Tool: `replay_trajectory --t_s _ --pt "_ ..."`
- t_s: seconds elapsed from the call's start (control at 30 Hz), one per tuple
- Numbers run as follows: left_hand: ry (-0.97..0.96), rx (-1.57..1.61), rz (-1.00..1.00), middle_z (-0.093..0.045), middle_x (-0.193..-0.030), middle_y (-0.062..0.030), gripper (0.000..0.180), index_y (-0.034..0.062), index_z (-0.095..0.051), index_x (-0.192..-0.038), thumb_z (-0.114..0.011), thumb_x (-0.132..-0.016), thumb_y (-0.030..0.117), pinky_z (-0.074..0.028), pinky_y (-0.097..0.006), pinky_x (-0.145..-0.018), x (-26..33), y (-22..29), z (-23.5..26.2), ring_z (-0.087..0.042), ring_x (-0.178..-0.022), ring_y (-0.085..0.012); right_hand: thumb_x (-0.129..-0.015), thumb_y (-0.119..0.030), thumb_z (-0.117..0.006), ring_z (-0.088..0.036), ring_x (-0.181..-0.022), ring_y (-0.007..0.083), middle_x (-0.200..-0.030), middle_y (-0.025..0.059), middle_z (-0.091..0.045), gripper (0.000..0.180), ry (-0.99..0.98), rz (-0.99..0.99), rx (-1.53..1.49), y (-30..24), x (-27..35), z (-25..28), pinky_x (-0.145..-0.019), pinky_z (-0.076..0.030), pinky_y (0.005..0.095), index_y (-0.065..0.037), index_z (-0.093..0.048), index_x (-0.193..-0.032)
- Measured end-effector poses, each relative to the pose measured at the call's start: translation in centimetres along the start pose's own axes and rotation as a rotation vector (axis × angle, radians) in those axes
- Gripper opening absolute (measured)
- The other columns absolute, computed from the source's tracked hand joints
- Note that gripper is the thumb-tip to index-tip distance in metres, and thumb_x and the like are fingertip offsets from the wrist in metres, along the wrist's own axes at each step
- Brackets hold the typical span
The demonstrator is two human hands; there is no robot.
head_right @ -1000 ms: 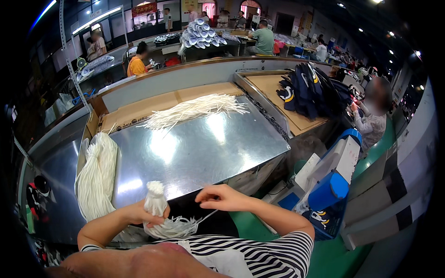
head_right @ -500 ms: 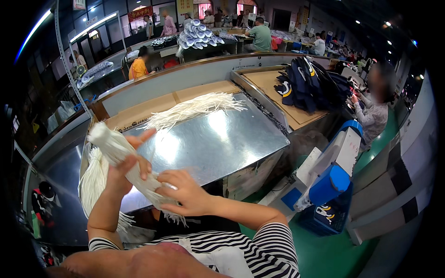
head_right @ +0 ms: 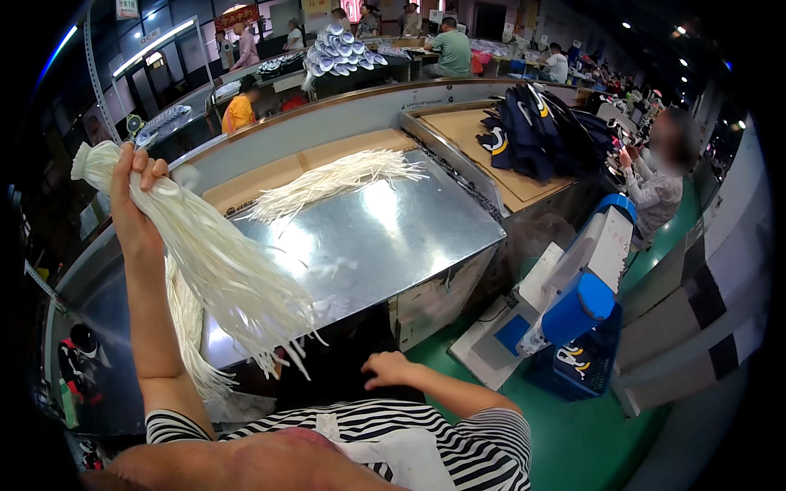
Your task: The person gathers a bundle of long white strings and wraps a single string around them to tie the bundle together.
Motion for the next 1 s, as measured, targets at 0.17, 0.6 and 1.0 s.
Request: replay_trajectory --t_s 0.17,0.6,1.0 --pt "-0.023 -0.420 0.098 -0.051 -0.071 0.0007 0.022 0.0063 -0.055 -0.098 -0.066 -0.088 0.023 -0.041 -0.024 -0.058 2.7 -4.7 -1.2 -0.047 -0.058 -0.0064 -0.082 -0.011 -0.065 -0.056 -0.102 0.0367 -0.107 0.0199 -0.057 0.030 1.231 -0.011 -0.374 -1.0 6.6 24.1 -0.086 -0.045 0.0386 0.001 -0.058 -0.108" --pt "-0.033 -0.195 0.113 -0.048 -0.072 -0.0011 0.014 0.0038 -0.054 -0.090 -0.063 -0.090 0.014 -0.043 -0.026 -0.067 0.9 -6.7 -5.6 -0.044 -0.057 -0.0091 -0.076 -0.023 -0.072 -0.047 -0.118 0.0421 -0.148 0.0144 -0.029 0.077 0.750 0.166 0.106 -12.5 -4.3 12.5 -0.088 -0.044 0.0563 -0.021 -0.034 -0.143" --pt "-0.137 -0.187 0.111 -0.047 -0.072 0.0012 0.014 0.0069 -0.051 -0.092 -0.061 -0.092 0.016 -0.042 -0.025 -0.067 -0.6 -6.4 -6.0 -0.041 -0.056 -0.0056 -0.080 -0.013 -0.067 -0.055 -0.108 0.0289 -0.116 0.0154 -0.056 0.044 0.951 -0.034 -0.477 2.7 4.1 11.0 -0.091 -0.045 0.0363 -0.001 -0.053 -0.120"
Point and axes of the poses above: each hand's wrist, its own x-axis away from the middle knuckle, its own z-axis out of the back of the hand, y = z × x, the point moved 10 cm from there along -x, towards the middle knuckle
